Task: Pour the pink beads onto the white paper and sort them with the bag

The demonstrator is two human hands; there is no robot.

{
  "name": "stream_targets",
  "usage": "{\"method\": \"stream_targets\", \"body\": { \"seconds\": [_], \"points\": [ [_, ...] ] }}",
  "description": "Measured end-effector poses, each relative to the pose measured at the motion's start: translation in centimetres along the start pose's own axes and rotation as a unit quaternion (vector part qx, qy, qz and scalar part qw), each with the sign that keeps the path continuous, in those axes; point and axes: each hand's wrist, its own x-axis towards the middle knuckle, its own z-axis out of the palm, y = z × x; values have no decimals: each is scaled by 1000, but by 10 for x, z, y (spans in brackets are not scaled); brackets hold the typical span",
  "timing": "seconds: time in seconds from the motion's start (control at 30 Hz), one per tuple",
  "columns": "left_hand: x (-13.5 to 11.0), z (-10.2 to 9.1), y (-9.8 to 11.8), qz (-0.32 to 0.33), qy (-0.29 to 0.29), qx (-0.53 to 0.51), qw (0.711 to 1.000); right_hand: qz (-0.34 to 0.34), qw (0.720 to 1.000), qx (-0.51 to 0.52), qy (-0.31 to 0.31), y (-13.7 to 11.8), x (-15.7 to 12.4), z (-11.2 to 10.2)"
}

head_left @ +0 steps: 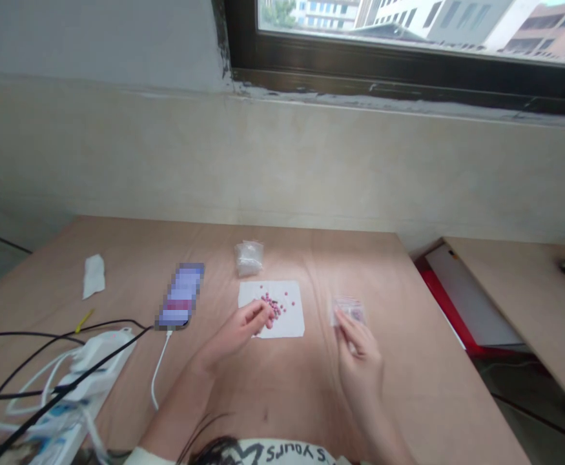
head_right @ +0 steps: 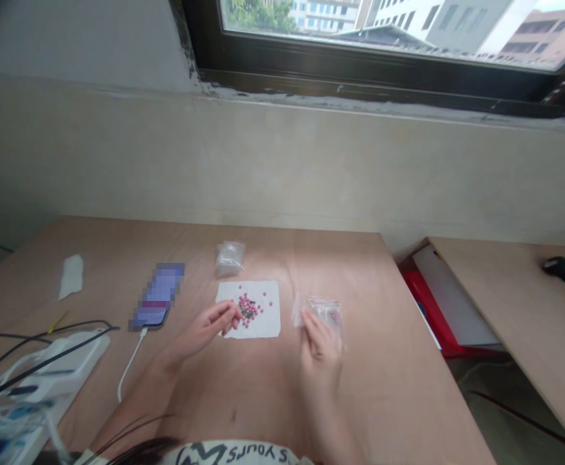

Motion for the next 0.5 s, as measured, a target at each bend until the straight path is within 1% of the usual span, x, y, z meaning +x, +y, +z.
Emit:
{"method": "stream_targets", "body": {
  "seconds": [0.03, 0.07, 0.1, 0.13, 0.2, 0.33, 0.43, 0.5],
  "points": [
    [-5, 10, 2, -7, -37, -28, 999, -39, 998, 22, -44, -12, -5, 9],
    [-8, 18, 3, -14, -49, -48, 998, -66, 993, 38, -85, -22, -10, 18],
    [-11, 23, 2, -21, -49, -62, 997, -87, 988, 51, -117, -29, -15, 27],
    [-13, 25, 1, -29, -41, -72, 996, -94, 984, 58, -143, -35, -20, 34],
    [-18, 23, -3, -44, -21, -82, 995, -93, 977, 70, -177, -40, -27, 44],
    [-28, 8, -7, -74, -19, -88, 993, -59, 966, 129, -217, -45, -27, 46],
    [-31, 3, -6, -91, -23, -80, 992, 8, 961, 159, -225, -53, -19, 45],
    [-29, 4, -6, -100, -29, -70, 992, 58, 951, 174, -250, -59, -11, 47]
  ]
}}
